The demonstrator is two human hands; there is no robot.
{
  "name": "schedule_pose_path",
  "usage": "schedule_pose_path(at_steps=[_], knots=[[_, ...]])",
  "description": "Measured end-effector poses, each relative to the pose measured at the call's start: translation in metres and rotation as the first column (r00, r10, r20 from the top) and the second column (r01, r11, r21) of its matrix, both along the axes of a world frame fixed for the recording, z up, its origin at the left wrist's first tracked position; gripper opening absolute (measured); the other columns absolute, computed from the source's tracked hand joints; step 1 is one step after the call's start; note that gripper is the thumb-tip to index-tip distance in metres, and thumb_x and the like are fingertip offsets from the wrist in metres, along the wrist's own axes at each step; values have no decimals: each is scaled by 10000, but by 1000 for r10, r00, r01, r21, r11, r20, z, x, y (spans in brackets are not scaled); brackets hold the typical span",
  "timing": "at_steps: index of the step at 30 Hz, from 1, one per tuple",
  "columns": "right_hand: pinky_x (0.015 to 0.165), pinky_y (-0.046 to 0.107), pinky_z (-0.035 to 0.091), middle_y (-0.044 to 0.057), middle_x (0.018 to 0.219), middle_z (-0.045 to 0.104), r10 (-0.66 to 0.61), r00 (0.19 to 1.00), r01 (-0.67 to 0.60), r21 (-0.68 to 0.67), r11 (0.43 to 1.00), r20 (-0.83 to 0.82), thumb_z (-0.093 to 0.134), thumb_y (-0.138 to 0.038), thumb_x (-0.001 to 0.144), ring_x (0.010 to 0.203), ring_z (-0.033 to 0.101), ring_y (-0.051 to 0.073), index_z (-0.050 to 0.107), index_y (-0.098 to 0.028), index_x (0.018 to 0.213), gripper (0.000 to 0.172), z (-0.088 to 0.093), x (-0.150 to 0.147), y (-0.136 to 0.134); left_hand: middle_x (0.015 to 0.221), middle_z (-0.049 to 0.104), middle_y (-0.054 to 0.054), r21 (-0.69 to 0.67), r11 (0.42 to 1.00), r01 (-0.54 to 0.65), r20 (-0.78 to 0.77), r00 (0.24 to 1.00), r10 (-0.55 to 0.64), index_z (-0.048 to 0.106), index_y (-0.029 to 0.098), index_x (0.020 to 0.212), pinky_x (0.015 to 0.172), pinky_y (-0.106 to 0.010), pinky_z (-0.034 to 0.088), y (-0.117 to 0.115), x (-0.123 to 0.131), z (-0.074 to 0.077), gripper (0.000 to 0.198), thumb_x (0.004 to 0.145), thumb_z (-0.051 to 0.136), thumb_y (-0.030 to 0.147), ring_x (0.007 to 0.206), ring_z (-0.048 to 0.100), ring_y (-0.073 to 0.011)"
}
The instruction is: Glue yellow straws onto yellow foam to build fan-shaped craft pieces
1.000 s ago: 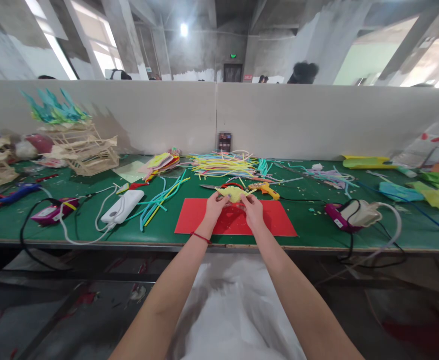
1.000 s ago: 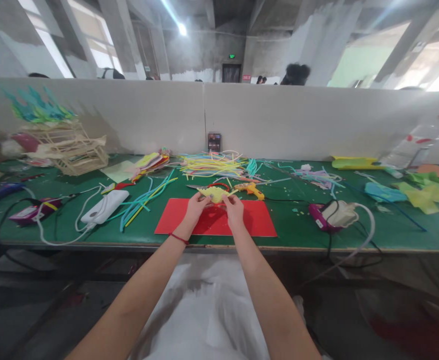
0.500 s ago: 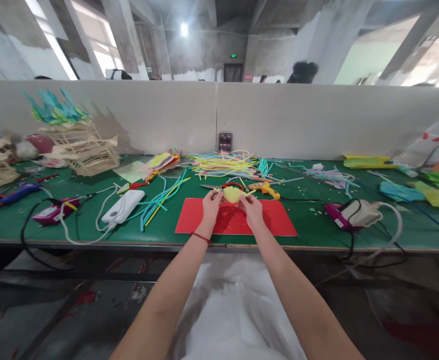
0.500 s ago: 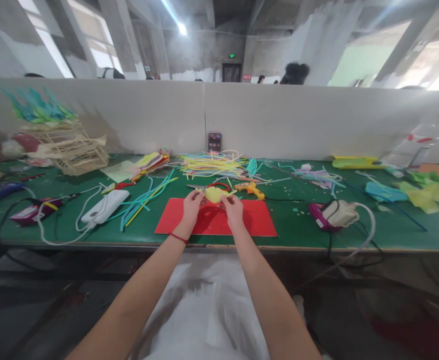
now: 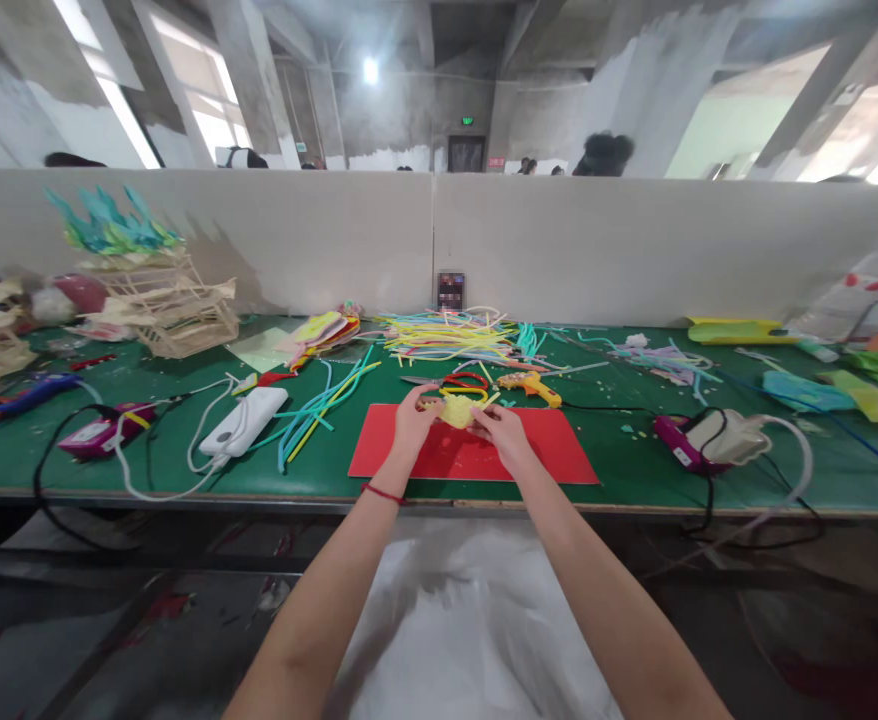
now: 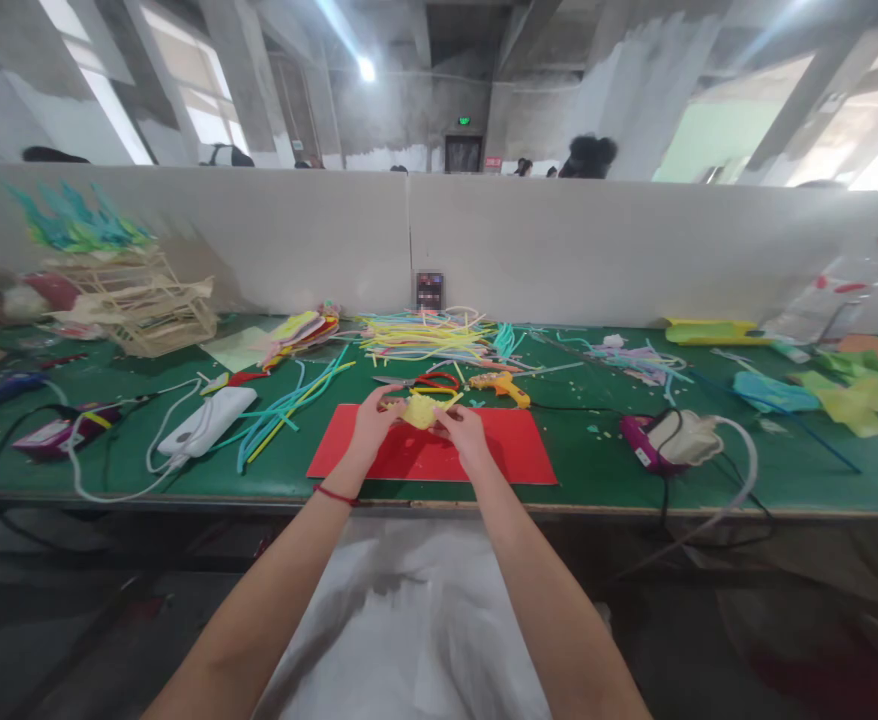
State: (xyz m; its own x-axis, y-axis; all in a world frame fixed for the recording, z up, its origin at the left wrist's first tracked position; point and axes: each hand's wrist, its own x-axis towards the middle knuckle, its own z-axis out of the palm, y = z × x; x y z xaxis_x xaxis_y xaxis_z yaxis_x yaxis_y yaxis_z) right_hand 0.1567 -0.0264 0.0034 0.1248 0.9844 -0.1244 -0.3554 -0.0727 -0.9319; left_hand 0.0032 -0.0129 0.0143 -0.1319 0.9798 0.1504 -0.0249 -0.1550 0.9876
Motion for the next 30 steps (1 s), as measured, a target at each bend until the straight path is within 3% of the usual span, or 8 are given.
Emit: schedule_pose_path(at_steps=[5, 10, 13, 16, 19, 22, 25, 30], knots=[[603, 253, 582, 13, 633, 673, 110, 990, -97, -138, 986, 83, 772, -156, 629, 563, 631, 122, 655, -142, 682, 129, 7, 1, -7, 759, 678, -42, -146, 988, 52, -204, 976, -81, 671, 147, 865, 558, -231, 525, -11, -14, 2, 177, 688, 663, 135, 655, 629, -138], [555, 211, 566, 2, 589, 647, 150, 979, -127, -162, 979, 138, 712, -97, 696, 537, 616, 104, 654, -135, 668, 75, 15, 1, -8, 746, 690, -48, -300, 929, 215, -168, 947, -274, 667, 133, 847, 562, -243, 507, -9, -16, 9, 227, 652, 732, 230, 618, 622, -136], [579, 209, 564, 8, 640, 667, 209, 963, -182, -163, 970, 171, 721, -116, 698, 556, 621, 100, 654, -143, 691, 72, 18, 4, -9, 635, 641, -7, -344, 881, 326, -210, 887, -411, 634, 128, 712, 559, -235, 467, -5, -17, 13, 241, 574, 770, 271, 575, 576, -122], [538, 217, 536, 34, 686, 683, 284, 902, -241, -165, 956, 326, 713, -264, 736, 568, 621, 112, 660, -152, 737, 124, 22, 16, -5, 514, 510, 50, -325, 894, 310, -397, 813, -426, 548, 141, 570, 506, -224, 359, -1, -19, 13, 210, 557, 728, 248, 504, 462, -92], [496, 239, 484, 69, 724, 692, 203, 715, -160, -126, 979, 669, 602, -462, 800, 588, 615, 146, 664, -162, 742, 311, 25, 45, 11, 490, 427, 65, -250, 938, 239, -584, 736, -343, 508, 152, 528, 503, -235, 272, 1, -21, 11, 186, 566, 671, 234, 507, 393, -90], [698, 289, 488, 95, 884, 696, -124, 328, 92, 99, 991, 936, 564, -385, 827, 824, 640, 203, 681, -177, 819, 238, 23, 86, 37, 508, 438, 55, -180, 960, 214, -669, 688, -279, 529, 159, 540, 517, -241, 254, 0, -22, 11, 152, 568, 654, 241, 526, 393, -102], [792, 357, 451, 181, 1048, 637, -187, 26, 196, 178, 964, 982, 611, -270, 776, 985, 592, 276, 678, -131, 875, 183, 12, 122, 60, 524, 488, 34, -121, 974, 193, -724, 653, -220, 539, 176, 534, 517, -245, 257, -4, -19, 13, 121, 583, 645, 206, 526, 422, -116], [780, 348, 431, 141, 859, 646, -126, 28, 124, 121, 985, 992, 621, -304, 774, 876, 599, 251, 654, -131, 733, 181, -9, 146, 79, 630, 617, -12, -39, 985, 168, -790, 598, -133, 587, 198, 588, 538, -239, 308, -9, -14, 18, 81, 620, 643, 150, 615, 537, -156]])
